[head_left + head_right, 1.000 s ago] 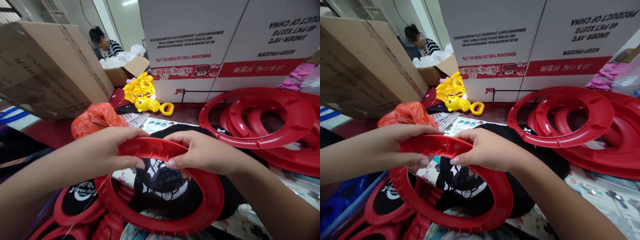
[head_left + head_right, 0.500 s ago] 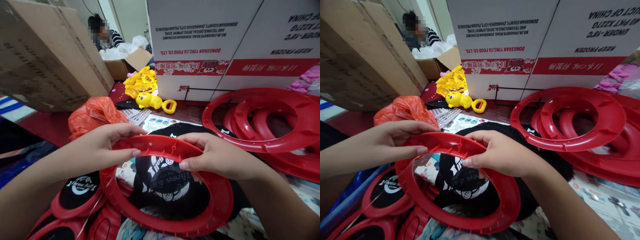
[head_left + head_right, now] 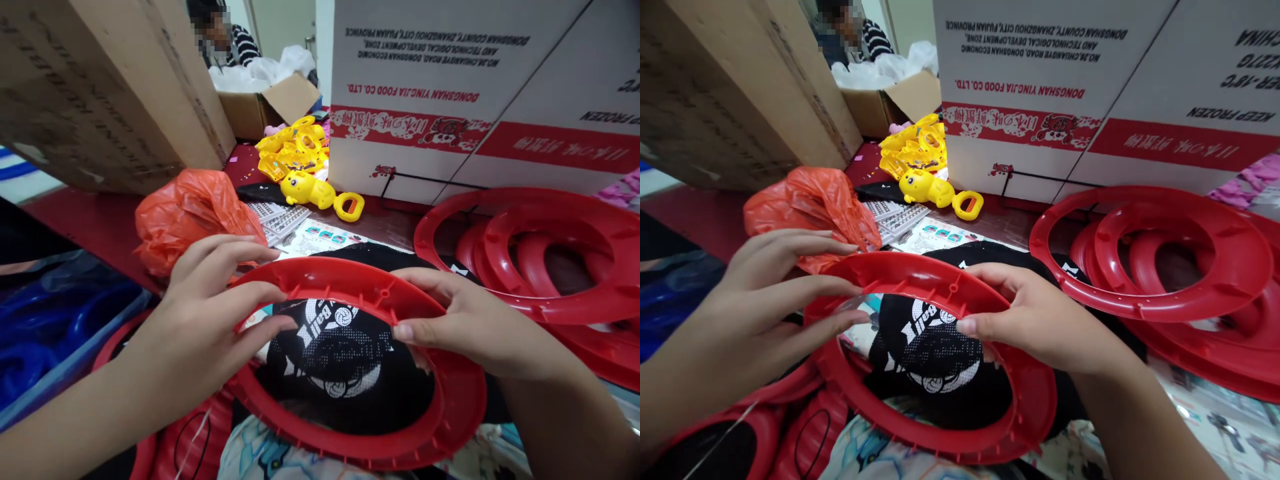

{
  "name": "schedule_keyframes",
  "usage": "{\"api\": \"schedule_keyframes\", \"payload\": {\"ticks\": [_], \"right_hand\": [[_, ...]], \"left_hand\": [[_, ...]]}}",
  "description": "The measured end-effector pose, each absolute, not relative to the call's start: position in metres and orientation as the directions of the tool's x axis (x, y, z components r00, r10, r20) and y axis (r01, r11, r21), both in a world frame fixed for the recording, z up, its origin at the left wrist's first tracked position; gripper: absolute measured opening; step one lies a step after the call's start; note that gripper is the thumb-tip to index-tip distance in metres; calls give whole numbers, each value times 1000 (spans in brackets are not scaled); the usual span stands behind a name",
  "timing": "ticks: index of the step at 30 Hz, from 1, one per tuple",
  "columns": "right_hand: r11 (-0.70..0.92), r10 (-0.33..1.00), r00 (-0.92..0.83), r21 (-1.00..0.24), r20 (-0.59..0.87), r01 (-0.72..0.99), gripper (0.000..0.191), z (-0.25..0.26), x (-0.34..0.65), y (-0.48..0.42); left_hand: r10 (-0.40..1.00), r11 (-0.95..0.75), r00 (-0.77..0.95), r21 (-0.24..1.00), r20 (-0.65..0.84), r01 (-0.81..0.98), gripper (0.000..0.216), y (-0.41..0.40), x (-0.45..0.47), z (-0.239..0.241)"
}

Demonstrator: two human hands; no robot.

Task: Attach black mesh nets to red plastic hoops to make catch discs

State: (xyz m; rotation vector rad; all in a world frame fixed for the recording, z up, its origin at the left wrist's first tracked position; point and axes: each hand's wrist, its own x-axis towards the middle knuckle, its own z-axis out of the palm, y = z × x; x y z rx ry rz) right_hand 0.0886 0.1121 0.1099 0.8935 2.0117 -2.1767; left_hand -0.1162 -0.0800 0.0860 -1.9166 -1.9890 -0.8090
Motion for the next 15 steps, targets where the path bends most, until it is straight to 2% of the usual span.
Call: {"api": "schedule_keyframes", "payload": {"ticks": [7, 13, 15], "right_hand": [[-177, 351, -822, -894, -449, 412, 44, 111, 92, 110], [-189, 372, -803, -885, -466, 426, 46, 108, 92, 115], [-196, 358, -808, -883, -468, 425, 46, 107, 92, 115]], "left_hand": [[788, -65, -86, 221, 610, 973, 8, -80, -114, 78], [795, -89, -5, 124, 607, 988, 13, -78, -111, 73], [810, -67, -28, 140, 586, 988, 10, -77, -110, 76]]}}
